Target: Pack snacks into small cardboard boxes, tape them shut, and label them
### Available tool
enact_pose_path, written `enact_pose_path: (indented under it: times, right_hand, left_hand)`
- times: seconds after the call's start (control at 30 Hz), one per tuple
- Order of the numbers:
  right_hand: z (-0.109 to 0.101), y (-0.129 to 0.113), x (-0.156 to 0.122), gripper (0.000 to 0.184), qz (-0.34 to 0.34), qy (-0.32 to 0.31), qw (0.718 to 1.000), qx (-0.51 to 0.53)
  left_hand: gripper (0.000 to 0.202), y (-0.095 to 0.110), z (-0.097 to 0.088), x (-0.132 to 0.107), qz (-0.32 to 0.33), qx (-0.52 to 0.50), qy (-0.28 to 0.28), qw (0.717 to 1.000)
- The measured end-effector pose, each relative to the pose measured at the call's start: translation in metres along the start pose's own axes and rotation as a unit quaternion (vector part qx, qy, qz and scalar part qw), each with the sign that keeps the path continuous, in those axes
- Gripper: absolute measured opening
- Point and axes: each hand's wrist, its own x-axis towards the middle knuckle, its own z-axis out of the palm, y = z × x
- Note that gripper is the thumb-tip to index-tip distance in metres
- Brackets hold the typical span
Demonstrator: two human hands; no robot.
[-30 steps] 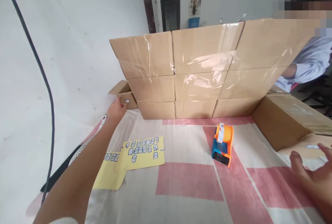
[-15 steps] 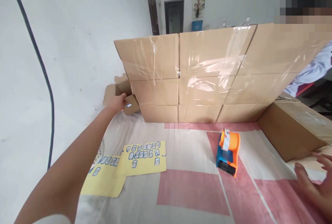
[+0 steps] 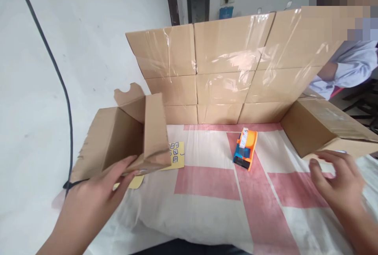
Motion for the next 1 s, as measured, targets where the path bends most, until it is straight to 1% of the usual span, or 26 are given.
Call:
enact_pose_path:
  times: [0.07,0.1,0.13,0.2,0.27,0.33,0.4,0.47,0.53,0.57,0.67,0.73,0.83,0.9,1.0]
  right_hand:
    - [0.001,-0.024,0.006,0.013,0.013,-0.081,0.994,0.073]
    - [0.002,-0.038,0.01,0.017,0.026,-0.116,0.987,0.111]
    - [0.004,-0.052,0.015,0.023,0.035,-0.138,0.979,0.149]
    - [0.012,-0.076,0.028,0.038,0.039,-0.164,0.966,0.198]
    - [0.025,-0.094,0.04,0.046,0.031,-0.184,0.962,0.202]
    - [0.042,-0.103,0.05,0.05,0.049,-0.202,0.964,0.169]
    - [0.06,-0.106,0.053,0.056,0.102,-0.227,0.959,0.139]
    - [0.078,-0.104,0.049,0.064,0.179,-0.255,0.94,0.141]
    - [0.091,-0.101,0.04,0.071,0.241,-0.278,0.914,0.173]
    - [0.096,-0.1,0.035,0.072,0.261,-0.282,0.902,0.195]
    - [0.104,-0.095,0.022,0.07,0.275,-0.266,0.885,0.264]
    - [0.106,-0.092,0.018,0.063,0.262,-0.246,0.886,0.295]
    - [0.105,-0.088,0.017,0.052,0.249,-0.215,0.896,0.298]
    - [0.105,-0.084,0.018,0.047,0.255,-0.197,0.9,0.294]
    - [0.105,-0.077,0.019,0.047,0.281,-0.19,0.891,0.303]
  left_hand:
    - [0.025,0.018,0.006,-0.01,0.122,-0.001,0.056,0.991]
    - [0.023,0.029,0.01,-0.01,0.173,-0.008,0.068,0.983]
    - [0.022,0.042,0.013,-0.007,0.214,-0.023,0.073,0.974]
    - [0.023,0.068,0.022,0.004,0.267,-0.054,0.068,0.96]
    - [0.024,0.093,0.033,0.016,0.29,-0.074,0.052,0.953]
    - [0.023,0.114,0.045,0.023,0.299,-0.083,0.039,0.95]
    - [0.024,0.129,0.057,0.026,0.302,-0.082,0.042,0.949]
    - [0.025,0.14,0.067,0.025,0.299,-0.087,0.067,0.948]
    - [0.025,0.146,0.073,0.024,0.288,-0.115,0.091,0.946]
    - [0.025,0.147,0.074,0.024,0.284,-0.136,0.094,0.945]
    - [0.024,0.146,0.071,0.026,0.271,-0.195,0.077,0.94]
    - [0.024,0.143,0.069,0.028,0.26,-0.212,0.064,0.94]
    - [0.022,0.136,0.068,0.028,0.253,-0.217,0.044,0.942]
    - [0.02,0.13,0.07,0.027,0.259,-0.212,0.04,0.942]
    - [0.019,0.117,0.073,0.026,0.268,-0.228,0.037,0.935]
